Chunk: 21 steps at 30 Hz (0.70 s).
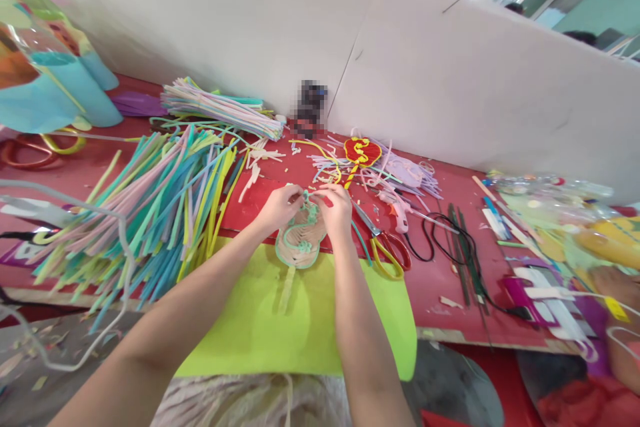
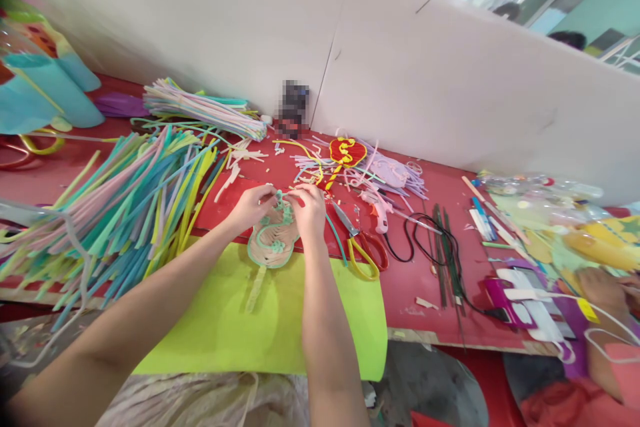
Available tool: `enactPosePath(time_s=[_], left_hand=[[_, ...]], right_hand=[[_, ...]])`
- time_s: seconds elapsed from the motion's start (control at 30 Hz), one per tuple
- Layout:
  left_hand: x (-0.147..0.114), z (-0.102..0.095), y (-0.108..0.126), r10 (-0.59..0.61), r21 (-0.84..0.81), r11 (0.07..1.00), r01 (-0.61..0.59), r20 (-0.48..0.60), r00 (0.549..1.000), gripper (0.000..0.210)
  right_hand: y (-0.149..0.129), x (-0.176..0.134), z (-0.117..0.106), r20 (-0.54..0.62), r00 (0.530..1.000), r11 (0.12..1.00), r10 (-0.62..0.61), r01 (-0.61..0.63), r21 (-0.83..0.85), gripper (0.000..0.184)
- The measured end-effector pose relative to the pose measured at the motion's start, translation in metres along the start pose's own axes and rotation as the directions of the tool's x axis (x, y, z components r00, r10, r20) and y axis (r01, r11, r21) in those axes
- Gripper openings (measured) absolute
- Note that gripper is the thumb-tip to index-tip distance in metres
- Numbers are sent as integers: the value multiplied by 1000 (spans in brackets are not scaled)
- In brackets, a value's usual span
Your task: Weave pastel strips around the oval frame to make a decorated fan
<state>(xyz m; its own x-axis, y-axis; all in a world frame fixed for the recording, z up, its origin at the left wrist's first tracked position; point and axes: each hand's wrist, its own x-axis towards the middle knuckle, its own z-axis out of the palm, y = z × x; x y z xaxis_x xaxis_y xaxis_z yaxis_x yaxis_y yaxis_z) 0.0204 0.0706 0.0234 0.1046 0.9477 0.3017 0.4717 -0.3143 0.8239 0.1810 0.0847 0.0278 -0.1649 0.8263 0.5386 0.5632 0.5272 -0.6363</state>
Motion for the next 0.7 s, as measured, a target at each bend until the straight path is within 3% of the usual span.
enactPosePath(time_s=[0.2,0.37,0.7], left_hand=[[-1,-1,2,41,147,988,-37,-23,999,11],[-2,-2,3,36,164,986,-31,-31,999,13],[2,2,-11,-57,-132,990,59,16,998,15]], right_hand=[[-1,-1,0,28,998,999,52,-52,-5,15],[-4,-1,-1,40,997,996,71,-74,56,17],[-9,2,-2,23,998,985,67,-70,155,19]])
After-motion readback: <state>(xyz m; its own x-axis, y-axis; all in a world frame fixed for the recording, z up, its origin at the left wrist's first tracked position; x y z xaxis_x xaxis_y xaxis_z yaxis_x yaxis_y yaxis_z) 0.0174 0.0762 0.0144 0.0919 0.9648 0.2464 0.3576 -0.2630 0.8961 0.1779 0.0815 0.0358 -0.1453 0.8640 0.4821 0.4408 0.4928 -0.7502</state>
